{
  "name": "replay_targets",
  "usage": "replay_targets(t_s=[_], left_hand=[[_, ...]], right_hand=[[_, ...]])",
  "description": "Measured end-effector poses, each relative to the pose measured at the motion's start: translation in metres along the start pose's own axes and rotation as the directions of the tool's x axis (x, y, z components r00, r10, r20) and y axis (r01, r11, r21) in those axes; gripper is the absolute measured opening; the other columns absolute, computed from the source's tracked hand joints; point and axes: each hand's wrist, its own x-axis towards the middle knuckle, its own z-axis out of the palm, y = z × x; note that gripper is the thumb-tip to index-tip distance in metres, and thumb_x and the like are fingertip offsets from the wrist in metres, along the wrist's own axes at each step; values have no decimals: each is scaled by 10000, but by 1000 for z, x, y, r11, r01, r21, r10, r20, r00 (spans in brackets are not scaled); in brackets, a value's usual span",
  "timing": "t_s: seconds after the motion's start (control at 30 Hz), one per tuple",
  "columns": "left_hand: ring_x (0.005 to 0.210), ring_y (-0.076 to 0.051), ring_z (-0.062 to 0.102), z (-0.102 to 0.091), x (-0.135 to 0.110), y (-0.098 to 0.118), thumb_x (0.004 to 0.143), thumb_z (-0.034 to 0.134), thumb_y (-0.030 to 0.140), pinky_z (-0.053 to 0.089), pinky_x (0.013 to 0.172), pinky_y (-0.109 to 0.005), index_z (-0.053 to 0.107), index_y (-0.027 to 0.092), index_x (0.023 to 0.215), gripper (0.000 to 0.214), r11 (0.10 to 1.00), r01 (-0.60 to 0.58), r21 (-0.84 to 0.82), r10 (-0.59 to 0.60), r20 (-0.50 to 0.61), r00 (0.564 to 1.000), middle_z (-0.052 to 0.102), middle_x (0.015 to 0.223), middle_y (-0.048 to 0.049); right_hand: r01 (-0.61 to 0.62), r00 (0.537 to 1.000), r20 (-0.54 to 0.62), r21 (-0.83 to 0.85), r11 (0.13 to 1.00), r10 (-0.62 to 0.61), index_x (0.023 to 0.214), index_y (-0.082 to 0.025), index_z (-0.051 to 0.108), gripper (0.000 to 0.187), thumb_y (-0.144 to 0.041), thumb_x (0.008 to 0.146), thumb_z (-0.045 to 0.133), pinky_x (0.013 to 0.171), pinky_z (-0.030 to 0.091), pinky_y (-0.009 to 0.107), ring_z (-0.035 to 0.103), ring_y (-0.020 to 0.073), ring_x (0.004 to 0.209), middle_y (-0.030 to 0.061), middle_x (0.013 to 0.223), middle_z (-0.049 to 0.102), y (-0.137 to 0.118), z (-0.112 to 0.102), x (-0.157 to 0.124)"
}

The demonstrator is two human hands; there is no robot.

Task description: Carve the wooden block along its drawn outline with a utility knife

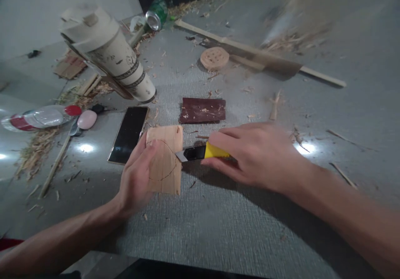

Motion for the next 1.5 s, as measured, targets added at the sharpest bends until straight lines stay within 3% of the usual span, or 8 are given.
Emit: replay_targets(t_s=[0.23,0.5,0.73,0.87,0.97,1.17,1.43,1.5], left_hand=[[1221,-315,707,-1,0,-1,1047,667,563,594,1063,-441,675,260,1328,414,1000,11,0,-11,-10,1000,763,1221,-71],[1257,-332,694,0,0,-3,1053,663,559,556,1110,-471,666,257,1324,406,1000,-18,9,18,-8,1000,762,1223,-70],[1004,-266,692,-3,1,-3,1040,677,584,565,887,-373,686,279,1261,377,999,8,35,-8,-2,1000,749,1099,-36],[1005,-257,671,-3,2,-2,1048,665,574,535,818,-336,686,292,1313,388,1000,7,21,-7,9,1000,757,1162,-32],[1053,-258,665,-2,2,-1,1054,659,579,533,866,-345,692,296,1297,375,1000,17,11,-18,33,999,757,1187,-20],[1311,-312,643,0,0,1,1073,642,541,489,1167,-431,706,271,1299,357,1000,14,-19,-14,14,1000,745,1276,-33],[1173,-298,722,1,2,3,1058,636,519,607,1044,-433,679,268,1335,376,1000,13,-26,-13,-17,1000,767,1192,-59],[1125,-302,730,0,-3,3,1048,646,538,628,980,-424,697,264,1301,376,999,31,-9,-31,-11,999,773,1153,-66]], right_hand=[[-9,1000,14,73,997,8,885,-222,585,449,-568,1149,477,566,264,327,536,151,562,-16,697,628,-1,1,-2],[34,998,51,196,980,-45,902,-229,551,422,-561,1154,480,578,316,313,543,142,572,-17,737,650,-7,2,2],[45,998,45,177,983,-53,905,-231,557,423,-564,1152,476,586,319,315,549,150,577,-16,748,650,-5,2,0],[47,999,18,127,991,-50,914,-227,582,409,-557,1144,505,597,309,326,539,151,591,-15,755,655,-6,1,0],[49,999,3,82,995,-50,916,-233,593,409,-574,1131,526,588,289,338,545,158,600,-21,750,651,-6,2,-1],[48,999,-22,41,998,-47,895,-230,628,433,-571,1135,512,578,319,332,548,156,610,-10,760,689,-4,-1,0],[-53,998,-19,74,996,55,839,-263,632,465,-617,1115,510,552,333,354,542,174,593,-9,700,662,-12,-5,4],[-144,989,-43,17,989,145,839,-261,635,497,-634,1124,471,529,283,350,474,162,541,-9,647,604,-5,-7,1]])
